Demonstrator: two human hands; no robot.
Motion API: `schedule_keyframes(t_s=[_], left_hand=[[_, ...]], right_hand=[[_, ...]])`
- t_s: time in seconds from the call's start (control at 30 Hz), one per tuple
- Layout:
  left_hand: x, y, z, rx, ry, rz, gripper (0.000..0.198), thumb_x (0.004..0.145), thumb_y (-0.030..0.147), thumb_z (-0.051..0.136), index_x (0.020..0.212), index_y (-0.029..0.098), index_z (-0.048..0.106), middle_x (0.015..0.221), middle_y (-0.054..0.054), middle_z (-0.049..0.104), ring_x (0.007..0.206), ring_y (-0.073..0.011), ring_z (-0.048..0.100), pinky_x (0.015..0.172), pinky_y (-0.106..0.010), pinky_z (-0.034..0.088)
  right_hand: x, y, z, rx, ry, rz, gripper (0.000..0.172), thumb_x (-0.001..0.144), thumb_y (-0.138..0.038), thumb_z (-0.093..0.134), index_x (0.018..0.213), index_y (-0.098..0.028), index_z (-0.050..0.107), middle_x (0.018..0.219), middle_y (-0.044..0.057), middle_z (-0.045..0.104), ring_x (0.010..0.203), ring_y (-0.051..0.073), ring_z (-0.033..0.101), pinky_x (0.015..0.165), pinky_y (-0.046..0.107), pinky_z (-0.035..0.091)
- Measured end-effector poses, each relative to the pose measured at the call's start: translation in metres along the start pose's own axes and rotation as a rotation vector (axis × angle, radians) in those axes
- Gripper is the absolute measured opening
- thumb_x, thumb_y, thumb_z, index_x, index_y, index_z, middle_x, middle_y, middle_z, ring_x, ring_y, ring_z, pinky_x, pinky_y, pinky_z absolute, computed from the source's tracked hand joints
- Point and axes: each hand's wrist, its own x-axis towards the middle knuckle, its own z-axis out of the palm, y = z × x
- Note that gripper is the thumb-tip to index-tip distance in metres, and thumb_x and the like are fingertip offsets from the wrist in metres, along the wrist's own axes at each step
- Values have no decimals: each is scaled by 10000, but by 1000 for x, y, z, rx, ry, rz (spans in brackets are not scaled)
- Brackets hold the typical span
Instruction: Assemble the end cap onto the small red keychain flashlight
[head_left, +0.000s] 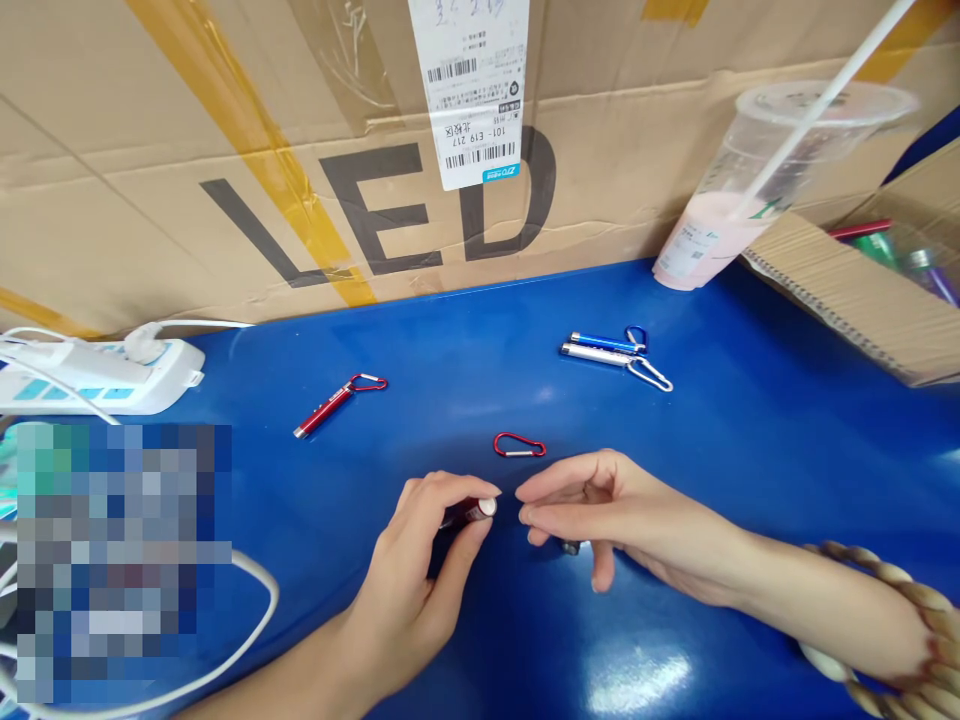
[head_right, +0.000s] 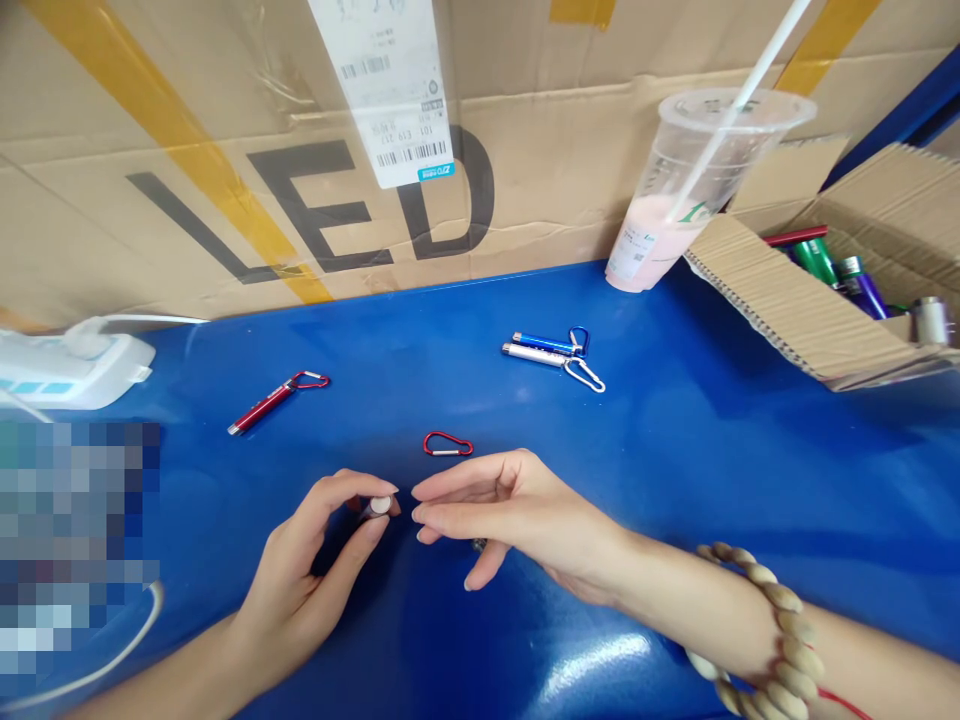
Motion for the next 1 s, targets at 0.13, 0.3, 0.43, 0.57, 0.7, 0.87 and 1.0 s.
schedule_keyframes(t_s=[0.13, 0.3, 0.43, 0.57, 0.7, 0.87, 1.0], left_hand=[[-1, -1, 0, 6, -5, -1, 328, 884, 19, 447, 1105, 259, 483, 871, 18, 559, 808, -118, 514, 728, -206, 416], [-2, -1, 0, 20, -10, -23, 323, 900, 29, 411, 1113, 262, 483, 870, 7, 579, 807, -144, 527, 731, -248, 417], [-2, 0, 0, 24, 0, -38, 324, 904, 34, 405, 1115, 264, 494, 877, -3, 586, 809, -160, 539, 733, -272, 420], [-2, 0, -1, 32, -5, -23, 318, 899, 33, 415, 1110, 259, 491, 868, -2, 589, 796, -157, 539, 732, -270, 424], [-2, 1, -2, 23, -10, -17, 314, 905, 31, 407, 1110, 254, 486, 879, -3, 589, 812, -152, 543, 743, -266, 431], [0, 4, -4, 22, -17, 2, 286, 907, 25, 393, 1091, 223, 484, 889, -15, 609, 802, -151, 552, 751, -278, 430], [1, 6, -6, 47, -20, 4, 248, 901, 31, 411, 1061, 195, 506, 879, -23, 620, 777, -150, 554, 735, -273, 428]], right_hand=[[-1, 1, 0, 23, -8, -4, 137, 679, -203, 775, 813, -202, 751, 670, -7, 695, 673, 103, 656, 391, 86, 521], [-2, 1, 0, 16, 27, -35, 154, 682, -226, 766, 828, -182, 749, 636, 2, 683, 643, 103, 635, 382, 96, 522], [-2, -1, 2, -16, 59, -24, 208, 696, -249, 758, 891, -177, 742, 669, 7, 685, 645, 93, 626, 387, 91, 518], [-2, -2, 4, -41, 102, 4, 231, 658, -279, 790, 863, -181, 745, 642, -4, 675, 608, 83, 617, 384, 84, 505], [-3, 0, 2, -74, 149, 27, 254, 629, -319, 809, 841, -193, 750, 628, -9, 675, 531, 64, 607, 375, 77, 484], [-6, 1, 1, -100, 197, 37, 244, 637, -349, 803, 839, -220, 757, 658, -6, 690, 482, 46, 596, 384, 67, 469], [-6, 0, 4, -85, 237, 21, 229, 603, -362, 819, 775, -223, 761, 635, -5, 668, 497, 60, 576, 376, 78, 475]])
